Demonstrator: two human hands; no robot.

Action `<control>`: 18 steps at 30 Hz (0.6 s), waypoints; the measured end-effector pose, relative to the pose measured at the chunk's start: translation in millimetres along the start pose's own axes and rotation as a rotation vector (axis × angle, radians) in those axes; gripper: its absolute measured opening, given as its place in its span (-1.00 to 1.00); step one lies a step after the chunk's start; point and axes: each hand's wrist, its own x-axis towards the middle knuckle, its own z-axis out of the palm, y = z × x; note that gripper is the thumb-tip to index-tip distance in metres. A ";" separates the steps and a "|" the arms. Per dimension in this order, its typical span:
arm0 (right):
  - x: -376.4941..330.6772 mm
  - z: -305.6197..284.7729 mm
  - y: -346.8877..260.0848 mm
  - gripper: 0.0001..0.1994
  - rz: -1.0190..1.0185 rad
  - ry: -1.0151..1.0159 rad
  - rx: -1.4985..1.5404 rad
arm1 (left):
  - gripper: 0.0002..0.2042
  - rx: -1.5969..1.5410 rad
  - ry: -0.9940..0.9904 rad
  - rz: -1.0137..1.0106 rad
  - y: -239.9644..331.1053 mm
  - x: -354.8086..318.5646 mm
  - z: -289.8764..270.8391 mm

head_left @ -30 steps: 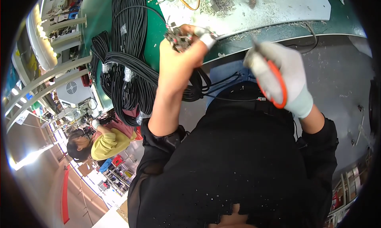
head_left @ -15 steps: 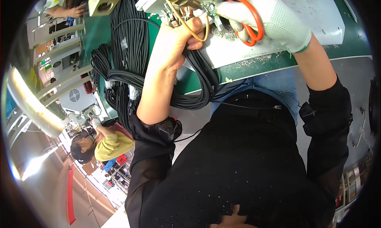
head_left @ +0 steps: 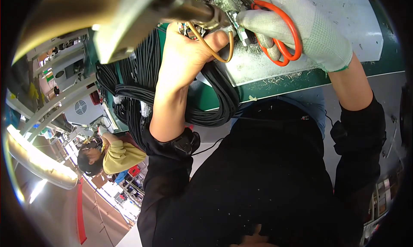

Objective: The person cuts a bundle of cables using shears, then repeatedly picks up individual cables to trim the wire ends and press them into a machine.

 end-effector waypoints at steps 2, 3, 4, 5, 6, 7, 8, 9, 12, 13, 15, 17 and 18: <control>-1.5 0.4 0.6 -0.86 0.083 -0.023 0.100 | -0.71 0.073 0.038 -0.009 -1.2 -1.4 0.8; -2.2 0.2 0.4 -0.86 0.125 -0.034 0.150 | -0.71 0.075 0.035 -0.007 -3.3 -0.6 0.0; -1.0 -0.2 -2.2 -0.86 0.124 -0.032 0.150 | -0.70 0.104 0.032 -0.012 -6.1 -1.2 -2.0; 2.0 -0.7 -7.0 -0.85 0.318 -0.044 0.274 | -0.68 0.133 0.028 -0.017 -7.8 -1.4 -3.8; 4.9 -1.2 -11.3 -0.85 0.512 -0.056 0.399 | -0.67 0.162 0.025 -0.023 -8.7 -1.2 -5.4; 6.2 -1.5 -12.7 -0.84 0.707 -0.068 0.523 | -0.67 0.165 0.024 -0.024 -8.5 -1.0 -6.9; 6.1 -1.4 -11.7 -0.84 0.706 -0.067 0.525 | -0.67 0.151 0.002 -0.063 -7.7 -1.3 -8.1; 5.7 -1.5 -11.1 -0.83 0.686 -0.062 0.514 | -0.68 0.137 -0.021 -0.102 -6.5 -2.0 -8.8; 4.7 -0.1 -8.8 -0.79 0.629 -0.049 0.478 | -0.71 0.125 0.004 -0.136 -6.5 -4.0 -5.7; 4.5 0.8 -8.2 -0.77 0.610 -0.046 0.465 | -0.74 0.128 0.051 -0.131 -7.5 -4.8 -3.5; 3.1 0.6 -7.2 -0.75 0.565 -0.036 0.441 | -0.76 0.137 0.101 -0.122 -5.7 -5.0 -0.6; 2.7 -0.1 -3.8 -0.73 0.493 -0.044 0.406 | -0.80 0.060 0.047 -0.093 -3.9 -2.3 0.5; 2.8 -0.6 -2.0 -0.72 0.423 -0.054 0.372 | -0.81 0.022 0.021 -0.077 -3.0 -1.1 0.9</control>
